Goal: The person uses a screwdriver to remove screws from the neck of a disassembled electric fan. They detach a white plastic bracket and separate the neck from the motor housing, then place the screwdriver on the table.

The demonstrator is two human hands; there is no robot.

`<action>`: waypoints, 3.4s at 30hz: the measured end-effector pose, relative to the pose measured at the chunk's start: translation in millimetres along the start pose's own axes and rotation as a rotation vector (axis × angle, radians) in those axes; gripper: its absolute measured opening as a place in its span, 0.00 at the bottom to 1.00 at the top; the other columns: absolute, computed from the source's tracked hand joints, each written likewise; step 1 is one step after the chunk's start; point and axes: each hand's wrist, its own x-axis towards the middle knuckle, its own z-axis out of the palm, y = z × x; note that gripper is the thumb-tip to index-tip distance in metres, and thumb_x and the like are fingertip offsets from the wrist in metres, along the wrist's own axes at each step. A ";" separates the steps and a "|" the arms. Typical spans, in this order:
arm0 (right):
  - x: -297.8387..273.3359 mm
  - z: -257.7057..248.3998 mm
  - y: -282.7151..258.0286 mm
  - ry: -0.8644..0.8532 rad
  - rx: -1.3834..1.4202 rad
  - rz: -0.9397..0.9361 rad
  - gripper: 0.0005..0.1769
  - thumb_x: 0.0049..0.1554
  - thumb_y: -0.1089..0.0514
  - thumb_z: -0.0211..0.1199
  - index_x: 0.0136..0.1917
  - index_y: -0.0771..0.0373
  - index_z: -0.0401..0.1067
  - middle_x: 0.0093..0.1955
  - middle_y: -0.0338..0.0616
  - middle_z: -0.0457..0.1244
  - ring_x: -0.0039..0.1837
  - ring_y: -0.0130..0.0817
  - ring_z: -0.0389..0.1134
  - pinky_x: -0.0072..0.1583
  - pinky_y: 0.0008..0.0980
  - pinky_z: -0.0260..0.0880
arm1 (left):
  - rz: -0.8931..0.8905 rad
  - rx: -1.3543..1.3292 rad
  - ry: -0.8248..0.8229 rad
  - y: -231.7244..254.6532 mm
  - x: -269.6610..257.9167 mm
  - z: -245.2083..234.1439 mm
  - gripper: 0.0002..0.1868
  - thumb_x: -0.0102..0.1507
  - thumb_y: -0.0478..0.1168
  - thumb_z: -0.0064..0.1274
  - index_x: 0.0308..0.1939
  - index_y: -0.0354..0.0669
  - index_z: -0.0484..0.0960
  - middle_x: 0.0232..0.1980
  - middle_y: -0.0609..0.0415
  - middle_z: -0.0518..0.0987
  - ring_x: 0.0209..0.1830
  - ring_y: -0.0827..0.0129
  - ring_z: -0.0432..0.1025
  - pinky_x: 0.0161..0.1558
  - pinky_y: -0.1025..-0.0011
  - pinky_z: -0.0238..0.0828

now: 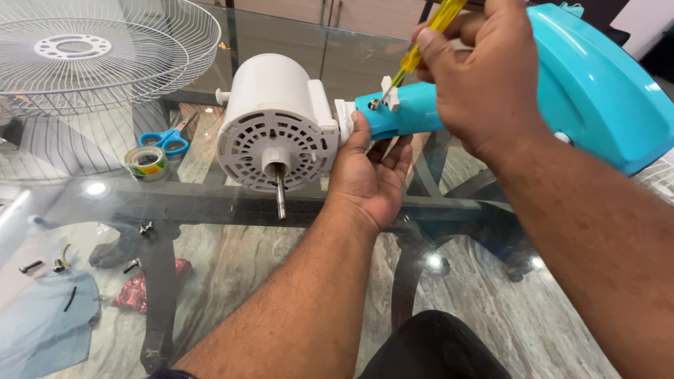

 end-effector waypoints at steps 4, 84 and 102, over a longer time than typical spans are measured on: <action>-1.4 0.4 15.2 0.012 -0.046 -0.098 0.22 0.68 0.67 0.64 0.67 0.71 0.55 0.53 0.51 0.70 0.50 0.33 0.78 0.50 0.26 0.82 | -0.009 0.000 0.003 -0.8 0.7 -1.2 0.32 0.64 0.58 0.52 0.67 0.48 0.68 0.61 0.49 0.73 0.62 0.57 0.71 0.64 0.60 0.65; 17.6 -26.6 -18.1 -0.072 -0.191 -0.399 0.03 0.67 0.66 0.66 0.52 0.70 0.77 0.42 0.46 0.70 0.44 0.24 0.73 0.45 0.23 0.73 | -0.003 0.006 -0.010 -0.7 -4.2 2.0 0.23 0.67 0.52 0.52 0.59 0.43 0.74 0.52 0.52 0.78 0.55 0.62 0.74 0.59 0.64 0.71; 17.0 -16.0 -5.0 0.051 -0.279 -0.394 0.11 0.69 0.62 0.67 0.45 0.70 0.74 0.37 0.42 0.68 0.39 0.26 0.72 0.40 0.26 0.71 | -0.010 0.016 -0.017 1.0 -6.1 2.8 0.23 0.66 0.52 0.52 0.59 0.42 0.75 0.53 0.51 0.78 0.56 0.60 0.74 0.59 0.64 0.70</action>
